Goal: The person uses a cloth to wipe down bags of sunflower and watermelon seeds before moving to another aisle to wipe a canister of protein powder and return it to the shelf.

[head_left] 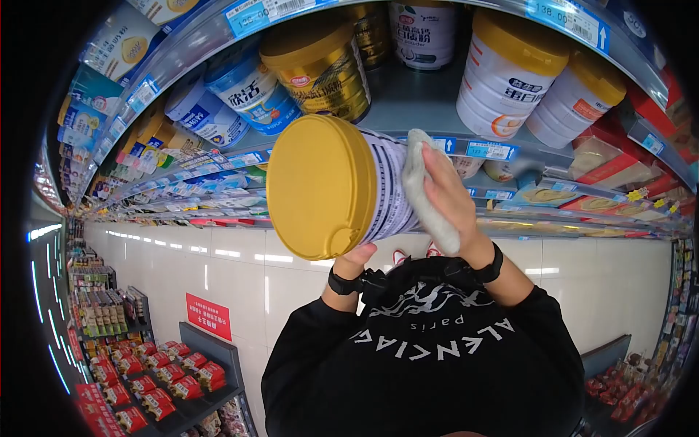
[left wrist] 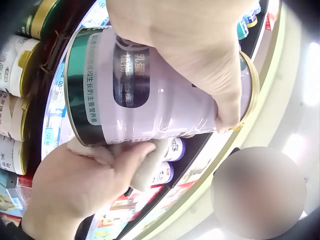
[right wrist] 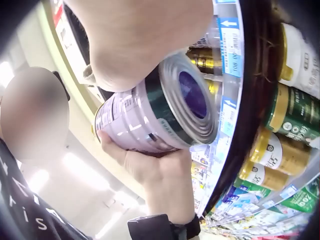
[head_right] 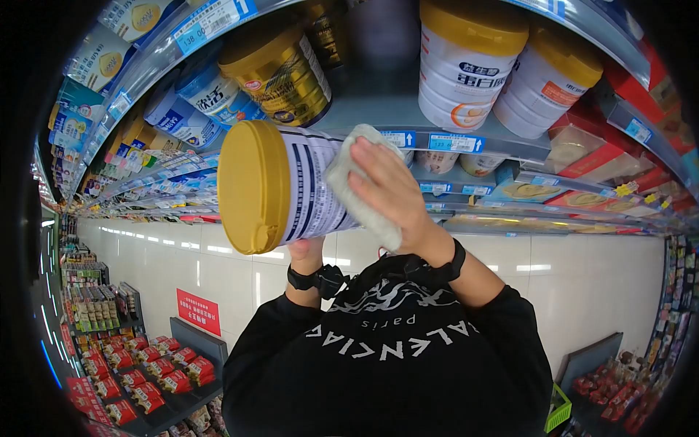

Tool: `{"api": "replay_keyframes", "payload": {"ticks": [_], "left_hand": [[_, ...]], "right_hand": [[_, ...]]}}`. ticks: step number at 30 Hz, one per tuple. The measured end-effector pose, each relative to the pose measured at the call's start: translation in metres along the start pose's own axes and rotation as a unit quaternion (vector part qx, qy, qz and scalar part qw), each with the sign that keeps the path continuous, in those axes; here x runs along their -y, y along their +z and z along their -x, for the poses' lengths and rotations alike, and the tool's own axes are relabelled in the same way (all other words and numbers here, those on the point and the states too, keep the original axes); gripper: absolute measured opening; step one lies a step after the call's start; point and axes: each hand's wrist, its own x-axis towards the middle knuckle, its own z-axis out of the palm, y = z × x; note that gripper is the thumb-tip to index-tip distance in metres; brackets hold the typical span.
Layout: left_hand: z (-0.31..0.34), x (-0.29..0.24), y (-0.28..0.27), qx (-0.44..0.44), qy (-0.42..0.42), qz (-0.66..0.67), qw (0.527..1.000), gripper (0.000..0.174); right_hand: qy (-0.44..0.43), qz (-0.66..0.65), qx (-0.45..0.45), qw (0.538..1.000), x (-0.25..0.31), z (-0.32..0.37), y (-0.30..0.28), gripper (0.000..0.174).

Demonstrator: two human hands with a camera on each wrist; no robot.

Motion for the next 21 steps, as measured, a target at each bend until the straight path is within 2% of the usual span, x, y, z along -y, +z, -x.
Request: {"api": "replay_keyframes", "payload": {"ticks": [1,4,6,7,8,11,15,19,20,21], "left_hand": [[0.0,-0.005,-0.001,-0.007,0.001,0.002,1.0,0.092],[0.001,-0.033,0.002,-0.036,0.004,-0.001,0.999,0.094],[0.016,-0.027,-0.005,-0.035,0.035,0.035,0.998,0.092],[0.024,-0.023,-0.008,-0.033,0.05,0.053,0.997,0.091],[0.029,-0.014,-0.013,0.005,0.084,0.123,0.989,0.089],[0.049,-0.011,-0.01,0.027,0.094,0.161,0.982,0.091],[0.058,-0.024,0.013,0.012,0.044,0.107,0.993,0.093],[0.07,-0.024,0.039,0.003,0.008,0.085,0.996,0.096],[0.077,-0.024,0.047,0.002,0.001,0.087,0.996,0.096],[0.086,-0.024,0.056,0.001,-0.008,0.092,0.996,0.097]], "right_hand": [[0.024,0.008,0.0,1.0,-0.001,0.005,0.002,0.051],[0.172,-0.096,0.005,0.98,0.009,0.012,0.004,0.047],[0.319,-0.25,-0.046,0.913,0.017,0.018,0.009,0.045],[0.383,-0.324,-0.069,0.863,0.02,0.019,0.011,0.045],[0.455,-0.408,-0.116,0.783,0.022,0.023,0.014,0.044],[0.607,-0.585,-0.11,0.526,0.022,0.029,0.004,0.043],[0.66,-0.618,-0.149,0.401,0.049,0.046,0.0,0.035],[0.587,-0.695,-0.14,0.391,0.082,0.06,-0.02,0.039],[0.601,-0.675,-0.156,0.398,0.092,0.061,-0.026,0.041],[0.569,-0.69,-0.17,0.413,0.095,0.073,-0.034,0.041]]}}
